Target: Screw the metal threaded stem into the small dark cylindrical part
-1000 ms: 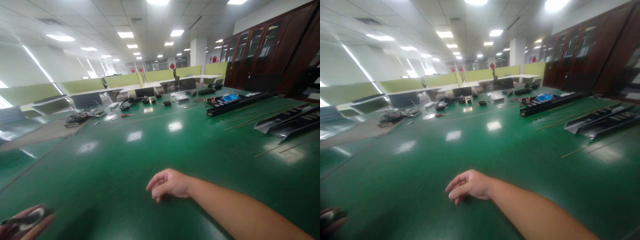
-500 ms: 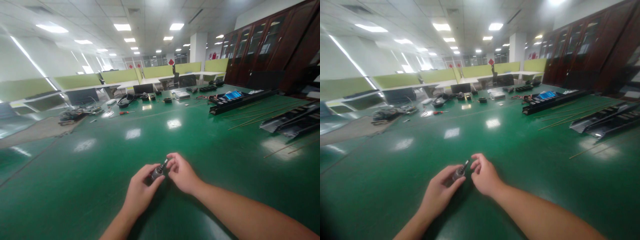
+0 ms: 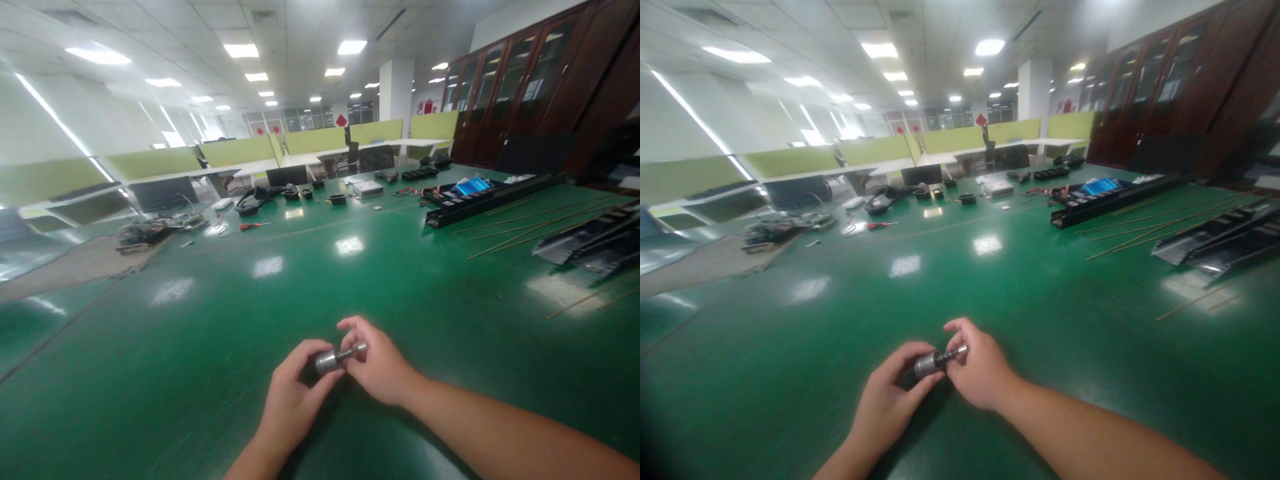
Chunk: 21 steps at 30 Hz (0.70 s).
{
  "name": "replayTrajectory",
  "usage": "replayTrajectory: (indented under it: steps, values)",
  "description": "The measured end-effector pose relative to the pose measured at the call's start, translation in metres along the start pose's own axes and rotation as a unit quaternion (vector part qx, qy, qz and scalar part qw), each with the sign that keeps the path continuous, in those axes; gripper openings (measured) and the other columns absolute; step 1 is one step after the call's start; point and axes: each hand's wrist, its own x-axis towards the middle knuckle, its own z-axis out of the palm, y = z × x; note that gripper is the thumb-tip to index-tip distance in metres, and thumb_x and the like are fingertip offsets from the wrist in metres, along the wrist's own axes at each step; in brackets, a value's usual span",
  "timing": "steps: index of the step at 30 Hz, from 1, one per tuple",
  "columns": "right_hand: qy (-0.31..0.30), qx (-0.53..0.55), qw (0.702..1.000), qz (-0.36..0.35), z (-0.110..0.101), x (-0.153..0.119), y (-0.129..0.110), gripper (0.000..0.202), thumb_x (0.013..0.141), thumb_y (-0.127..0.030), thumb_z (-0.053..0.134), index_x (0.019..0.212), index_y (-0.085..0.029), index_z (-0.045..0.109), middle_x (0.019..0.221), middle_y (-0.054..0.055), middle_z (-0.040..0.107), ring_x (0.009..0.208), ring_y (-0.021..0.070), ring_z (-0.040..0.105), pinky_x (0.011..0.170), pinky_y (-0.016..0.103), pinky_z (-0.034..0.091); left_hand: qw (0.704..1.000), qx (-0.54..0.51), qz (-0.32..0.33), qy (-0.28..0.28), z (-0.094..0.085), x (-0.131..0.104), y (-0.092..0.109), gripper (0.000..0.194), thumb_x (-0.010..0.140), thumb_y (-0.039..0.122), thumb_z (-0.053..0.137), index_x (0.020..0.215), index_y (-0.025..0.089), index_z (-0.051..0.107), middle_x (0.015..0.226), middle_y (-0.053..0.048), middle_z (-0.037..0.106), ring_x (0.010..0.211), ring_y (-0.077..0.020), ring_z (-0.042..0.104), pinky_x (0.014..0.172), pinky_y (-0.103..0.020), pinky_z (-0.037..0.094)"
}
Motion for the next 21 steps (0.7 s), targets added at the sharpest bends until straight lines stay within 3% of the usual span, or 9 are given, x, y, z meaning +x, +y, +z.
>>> replayTrajectory:
  steps: [6,13,21]
  values:
    - [-0.01,0.003,1.0,0.015,-0.0007,-0.0017,-0.0022,0.054,0.07,-0.002,0.059,0.12,-0.023,0.054,0.088,-0.001,0.062,0.066,0.0122,0.057,0.062,0.025,0.044,0.999,-0.036,0.0,0.029,-0.0025,-0.0004,-0.0058,0.019,0.083,0.025,0.072,0.101,0.023,0.066,0.101,-0.003,0.068,0.096,-0.0189,0.065,0.087,-0.028,0.051]
    - [-0.02,-0.031,0.999,0.018,-0.0009,-0.0058,-0.007,0.048,0.072,-0.002,0.058,0.115,-0.023,0.058,0.088,-0.001,0.064,0.072,0.0139,0.06,0.067,0.026,0.046,0.999,-0.04,0.026,0.026,-0.0036,0.0022,-0.0031,0.015,0.082,0.017,0.071,0.094,0.023,0.066,0.097,-0.002,0.068,0.093,-0.0173,0.064,0.084,-0.026,0.049]
    - [-0.021,-0.044,0.999,0.008,0.0001,-0.0073,-0.0052,0.052,0.069,0.0,0.058,0.115,-0.024,0.057,0.089,-0.002,0.064,0.069,0.012,0.059,0.065,0.024,0.046,0.999,-0.046,0.004,0.026,-0.0028,0.0015,-0.003,0.017,0.078,0.018,0.072,0.093,0.023,0.067,0.096,-0.001,0.068,0.092,-0.0176,0.064,0.082,-0.026,0.049]
